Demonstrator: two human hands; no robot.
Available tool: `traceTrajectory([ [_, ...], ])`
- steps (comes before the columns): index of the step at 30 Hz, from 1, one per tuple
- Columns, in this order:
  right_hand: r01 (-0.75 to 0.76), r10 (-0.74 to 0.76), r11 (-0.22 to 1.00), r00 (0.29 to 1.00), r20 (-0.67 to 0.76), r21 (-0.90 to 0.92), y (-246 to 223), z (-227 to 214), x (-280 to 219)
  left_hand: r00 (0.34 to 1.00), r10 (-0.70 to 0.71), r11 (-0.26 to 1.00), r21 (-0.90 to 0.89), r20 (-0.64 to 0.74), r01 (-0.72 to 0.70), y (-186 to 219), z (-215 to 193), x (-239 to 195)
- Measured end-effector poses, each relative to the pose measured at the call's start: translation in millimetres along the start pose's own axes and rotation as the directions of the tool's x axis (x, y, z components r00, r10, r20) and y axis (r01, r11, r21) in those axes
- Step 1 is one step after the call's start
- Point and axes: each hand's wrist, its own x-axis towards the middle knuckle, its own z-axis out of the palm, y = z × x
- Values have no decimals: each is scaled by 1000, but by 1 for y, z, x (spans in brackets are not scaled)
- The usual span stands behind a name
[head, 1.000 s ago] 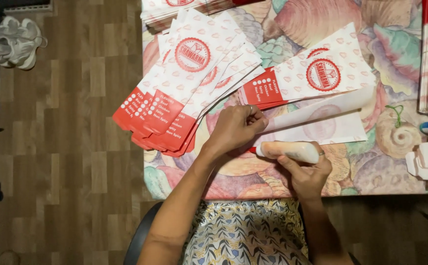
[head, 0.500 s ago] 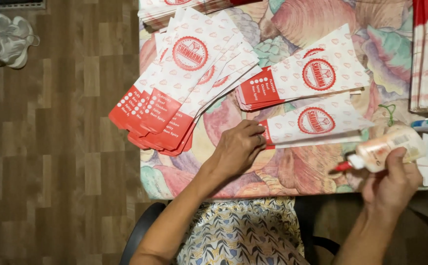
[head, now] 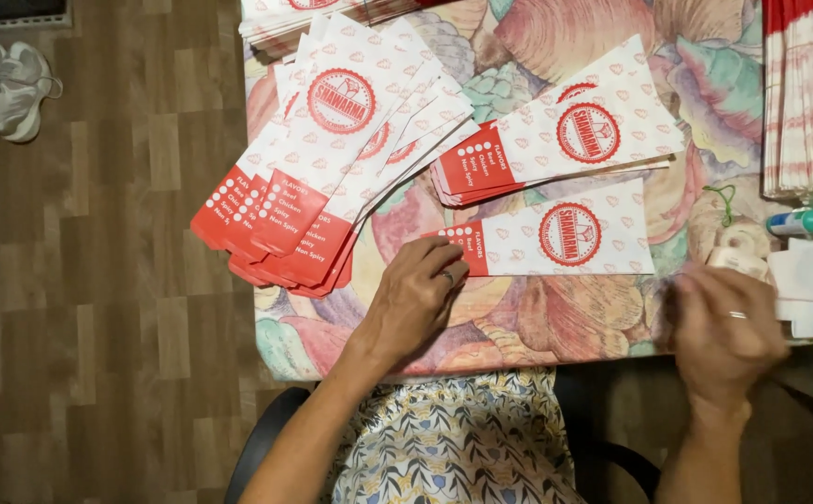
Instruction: Applying glue to paper packaging sleeves and folding them for assembly
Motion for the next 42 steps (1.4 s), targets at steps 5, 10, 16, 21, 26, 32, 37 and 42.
traceTrajectory([
  [5, 245, -320, 922, 919, 232, 301, -3, 28, 24, 999, 7, 999, 54, -34, -5, -5, 17, -11],
  [10, 278, -394, 888, 871, 295, 367, 6, 42, 27, 997, 25, 998, 54, -76, -21, -6, 21, -14],
  [16, 312, -399, 897, 877, 267, 313, 0, 42, 28, 990, 44, 998, 53, -137, -37, -7, 23, -17],
  [21, 315, -392, 897, 891, 228, 311, -3, 43, 29, 985, 58, 998, 40, -161, -52, -8, 21, -16],
  [26, 282, -358, 914, 899, 251, 292, -9, 40, 30, 987, 58, 998, -2, -149, -59, -7, 14, -14],
  [32, 242, -269, 962, 914, 304, 124, -30, 54, 30, 988, 83, 996, -27, -130, -87, -8, 11, -17],
  [37, 251, -249, 967, 910, 332, 38, -52, 61, 30, 982, 71, 997, -18, -175, -75, -10, 20, -22],
  [42, 124, -143, 989, 941, 308, 80, -40, 78, 23, 983, 15, 999, -34, -181, -21, -11, 23, -21],
])
